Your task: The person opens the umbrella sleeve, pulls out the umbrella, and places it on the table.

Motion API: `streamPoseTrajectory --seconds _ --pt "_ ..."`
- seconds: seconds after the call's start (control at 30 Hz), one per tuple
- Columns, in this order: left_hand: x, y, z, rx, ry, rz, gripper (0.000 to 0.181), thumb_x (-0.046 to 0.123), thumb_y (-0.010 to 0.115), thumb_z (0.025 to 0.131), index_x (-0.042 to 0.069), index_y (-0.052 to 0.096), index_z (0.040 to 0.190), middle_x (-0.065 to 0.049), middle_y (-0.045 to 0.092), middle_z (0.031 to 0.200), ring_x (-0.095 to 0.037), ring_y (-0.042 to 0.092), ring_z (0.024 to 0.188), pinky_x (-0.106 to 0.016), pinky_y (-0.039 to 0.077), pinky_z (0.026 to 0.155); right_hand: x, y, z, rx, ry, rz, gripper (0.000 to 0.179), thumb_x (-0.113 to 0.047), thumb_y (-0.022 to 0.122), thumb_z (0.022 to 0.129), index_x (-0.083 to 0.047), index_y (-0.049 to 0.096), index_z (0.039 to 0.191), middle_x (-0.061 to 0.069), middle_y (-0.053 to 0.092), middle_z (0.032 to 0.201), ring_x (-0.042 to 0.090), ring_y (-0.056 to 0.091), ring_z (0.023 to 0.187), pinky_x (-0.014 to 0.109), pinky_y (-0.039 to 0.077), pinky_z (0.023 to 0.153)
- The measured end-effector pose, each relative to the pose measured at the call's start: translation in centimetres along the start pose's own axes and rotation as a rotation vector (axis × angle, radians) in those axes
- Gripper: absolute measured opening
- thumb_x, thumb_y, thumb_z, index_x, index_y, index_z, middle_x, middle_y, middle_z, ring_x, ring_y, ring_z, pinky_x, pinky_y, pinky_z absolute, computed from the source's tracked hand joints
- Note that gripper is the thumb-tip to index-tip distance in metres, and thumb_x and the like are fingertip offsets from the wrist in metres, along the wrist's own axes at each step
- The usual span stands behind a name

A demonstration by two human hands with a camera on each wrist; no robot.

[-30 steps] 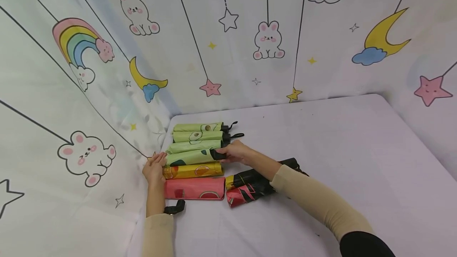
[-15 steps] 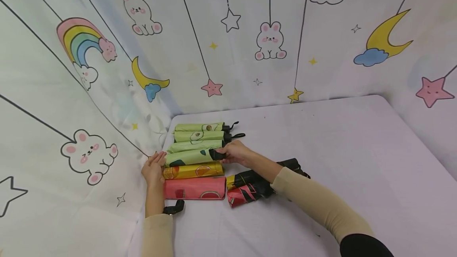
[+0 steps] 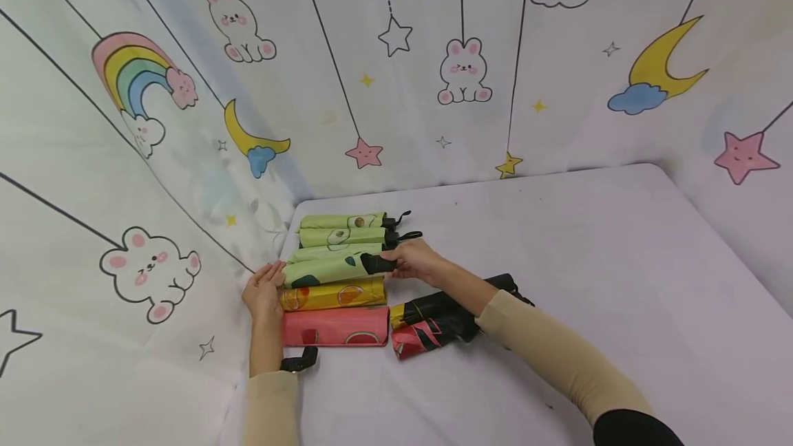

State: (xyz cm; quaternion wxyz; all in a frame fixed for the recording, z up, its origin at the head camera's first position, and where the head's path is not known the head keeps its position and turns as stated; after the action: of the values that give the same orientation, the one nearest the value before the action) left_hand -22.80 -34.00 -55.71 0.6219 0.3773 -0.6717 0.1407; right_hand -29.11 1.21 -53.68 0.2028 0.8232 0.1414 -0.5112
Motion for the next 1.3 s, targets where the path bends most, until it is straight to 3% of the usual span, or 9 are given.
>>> streamPoseTrajectory --seconds 0.67,1.03,1.3 --pt "0.1 0.0 0.0 0.01 0.019 -0.02 0.048 -0.022 0.058 0.094 -0.017 0.044 0.14 -0.036 0.058 0.139 -0.039 0.063 0.128 -0.032 0.053 0.105 -0.2 -1.7 -0.7 0.005 -0.013 0.002 0.02 -0.02 0.076 0.097 -0.001 0.072 0.096 0.011 0.062 0.097 0.026 0.073 0.082 0.058 0.053 0.105" --pt "0.1 -0.4 0.0 -0.013 -0.016 -0.02 0.05 -0.018 0.057 0.097 -0.014 0.042 0.145 -0.031 0.057 0.143 -0.035 0.061 0.132 -0.028 0.051 0.107 -0.3 -2.6 -1.3 -0.012 -0.017 -0.013 0.022 -0.02 0.076 0.097 -0.004 0.067 0.086 0.009 0.06 0.09 0.025 0.073 0.08 0.057 0.054 0.104" --pt "0.2 -0.6 0.2 0.004 -0.021 -0.023 0.05 -0.019 0.058 0.097 -0.013 0.045 0.144 -0.033 0.057 0.142 -0.036 0.063 0.129 -0.028 0.054 0.104 -0.3 -3.1 -1.6 0.004 -0.007 0.0 0.022 -0.02 0.076 0.097 -0.003 0.068 0.087 0.009 0.059 0.089 0.027 0.073 0.081 0.06 0.052 0.106"
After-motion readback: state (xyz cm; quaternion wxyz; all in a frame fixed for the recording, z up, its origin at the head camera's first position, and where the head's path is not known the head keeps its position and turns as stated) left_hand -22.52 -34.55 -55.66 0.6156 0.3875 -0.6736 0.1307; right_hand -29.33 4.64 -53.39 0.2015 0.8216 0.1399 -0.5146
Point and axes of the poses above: each hand's wrist, its own z-axis towards the middle knuckle, its own y-axis out of the palm, x = y × z, the point moved 6 cm from there along z, towards the middle knuckle
